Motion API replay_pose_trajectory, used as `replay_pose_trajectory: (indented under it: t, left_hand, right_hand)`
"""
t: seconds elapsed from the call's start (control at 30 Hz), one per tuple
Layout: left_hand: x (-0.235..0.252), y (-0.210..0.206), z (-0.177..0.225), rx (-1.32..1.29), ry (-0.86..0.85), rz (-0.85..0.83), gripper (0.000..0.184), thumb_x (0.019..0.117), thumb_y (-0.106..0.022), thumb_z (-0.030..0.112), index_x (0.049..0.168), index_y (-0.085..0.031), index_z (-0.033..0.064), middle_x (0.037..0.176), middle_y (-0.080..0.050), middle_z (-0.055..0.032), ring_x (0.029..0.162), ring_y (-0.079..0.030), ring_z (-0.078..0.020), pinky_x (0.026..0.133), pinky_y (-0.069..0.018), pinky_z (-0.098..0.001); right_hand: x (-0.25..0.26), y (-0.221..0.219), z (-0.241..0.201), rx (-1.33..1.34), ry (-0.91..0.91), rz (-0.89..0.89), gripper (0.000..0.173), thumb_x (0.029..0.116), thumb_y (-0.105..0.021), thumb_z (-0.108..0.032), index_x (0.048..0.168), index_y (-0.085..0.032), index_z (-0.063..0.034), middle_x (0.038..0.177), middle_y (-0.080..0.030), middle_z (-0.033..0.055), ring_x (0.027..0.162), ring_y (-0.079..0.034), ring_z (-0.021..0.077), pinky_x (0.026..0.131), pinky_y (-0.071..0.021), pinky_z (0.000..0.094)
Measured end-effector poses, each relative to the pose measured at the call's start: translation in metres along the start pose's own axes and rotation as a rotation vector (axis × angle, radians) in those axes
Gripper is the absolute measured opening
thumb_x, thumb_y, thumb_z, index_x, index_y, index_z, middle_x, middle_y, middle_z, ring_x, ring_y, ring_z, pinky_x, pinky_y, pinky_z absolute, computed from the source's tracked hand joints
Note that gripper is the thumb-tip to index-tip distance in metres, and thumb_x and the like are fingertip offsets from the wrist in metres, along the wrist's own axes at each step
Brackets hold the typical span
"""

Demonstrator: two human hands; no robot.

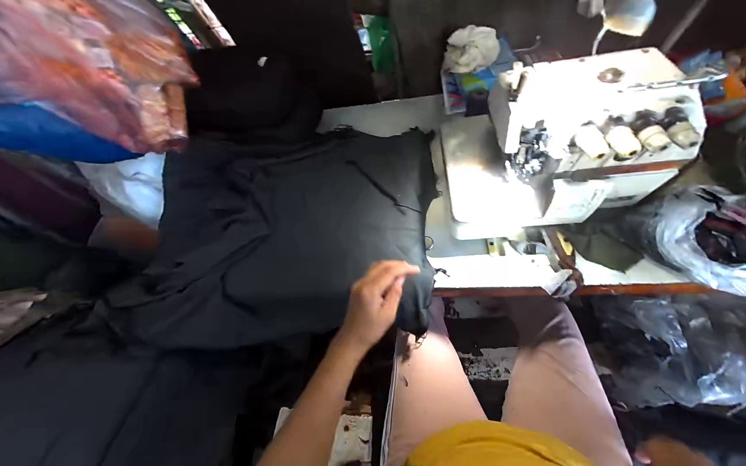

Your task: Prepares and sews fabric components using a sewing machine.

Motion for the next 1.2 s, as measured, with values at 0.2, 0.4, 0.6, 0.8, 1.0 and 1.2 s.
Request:
replay_pose_trajectory:
  t: [0.2, 0.4, 0.6, 0.8, 1.0, 1.2]
  left_hand:
    - [0.042, -0.021, -0.083, 0.214, 0.066, -0.287, 0.031, 0.1017, -0.048, 0.008, 0.118, -0.075, 0.0078, 0.132, -0.066, -0.0143, 0.131, -0.056, -0.0324, 0.114, -0.0415, -0.0468]
    - [0.035, -0.01, -0.087, 0.197, 0.003, -0.038, 0.02, 0.0848, -0.065, 0.008, 0.097, -0.079, 0.0025, 0.122, -0.07, -0.0231, 0.126, -0.059, -0.0419, 0.111, -0.0442, -0.0532]
    - [0.038, -0.018, -0.073, 0.205, -0.093, -0.11, 0.015, 0.0842, -0.058, 0.004, 0.082, -0.072, 0.0036, 0.124, -0.068, -0.0167, 0.131, -0.054, -0.0357, 0.114, -0.0411, -0.0438]
    - [0.035, -0.018, -0.073, 0.272, -0.193, -0.234, 0.041, 0.0973, -0.047, 0.028, 0.069, -0.065, 0.0061, 0.077, -0.066, -0.0105, 0.103, -0.062, -0.0363, 0.102, -0.0402, -0.052]
    - [0.103, 0.119, -0.115, 0.976, 0.591, -0.465, 0.048, 0.1017, -0.059, 0.029, 0.148, -0.054, 0.0162, 0.121, -0.065, -0.0325, 0.12, -0.056, -0.0557, 0.102, -0.0329, -0.077]
    - [0.217, 0.281, 0.001, 1.21, 0.391, 0.029, 0.084, 0.0868, -0.068, 0.001, 0.159, -0.035, 0.026, 0.126, -0.054, -0.0442, 0.118, -0.047, -0.0711, 0.083, -0.0335, -0.0896]
  right_hand:
    - [0.086, 0.143, -0.253, 0.246, 0.851, 0.451, 0.029, 0.1014, -0.055, -0.014, 0.126, -0.069, -0.0082, 0.103, -0.074, 0.0075, 0.088, -0.071, 0.0165, 0.081, -0.0602, 0.0344]
    - [0.25, 0.133, -0.391, 0.349, 0.791, 0.233, 0.035, 0.1082, -0.044, -0.022, 0.119, -0.07, -0.0003, 0.118, -0.07, 0.019, 0.117, -0.064, 0.0301, 0.106, -0.0478, 0.0461]
    - [0.3, 0.155, -0.344, 0.292, 0.411, 0.598, 0.077, 0.1007, -0.061, -0.027, 0.155, -0.025, 0.0136, 0.162, -0.016, 0.0389, 0.153, -0.018, 0.0499, 0.125, -0.0214, 0.0542]
    - [0.248, 0.106, -0.349, 0.252, 0.779, 0.482, 0.037, 0.1042, -0.044, -0.011, 0.132, -0.065, -0.0005, 0.146, -0.056, 0.0217, 0.138, -0.053, 0.0335, 0.115, -0.041, 0.0469]
    - [0.246, 0.122, -0.369, -0.079, 0.633, 0.224, 0.05, 0.11, -0.04, -0.04, 0.129, -0.066, -0.0017, 0.138, -0.062, 0.0188, 0.139, -0.05, 0.0333, 0.121, -0.0234, 0.0597]
    - [0.154, 0.255, -0.466, -0.157, 0.981, 0.83, 0.033, 0.1037, -0.058, -0.033, 0.091, -0.073, -0.006, 0.091, -0.072, 0.0124, 0.099, -0.069, 0.0311, 0.088, -0.0542, 0.0505]
Point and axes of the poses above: each hand's wrist, its own x-axis towards the middle knuckle, its own y-axis out of the back of the hand, z = x × y, the point moved 10 cm from there along x, towards the middle knuckle
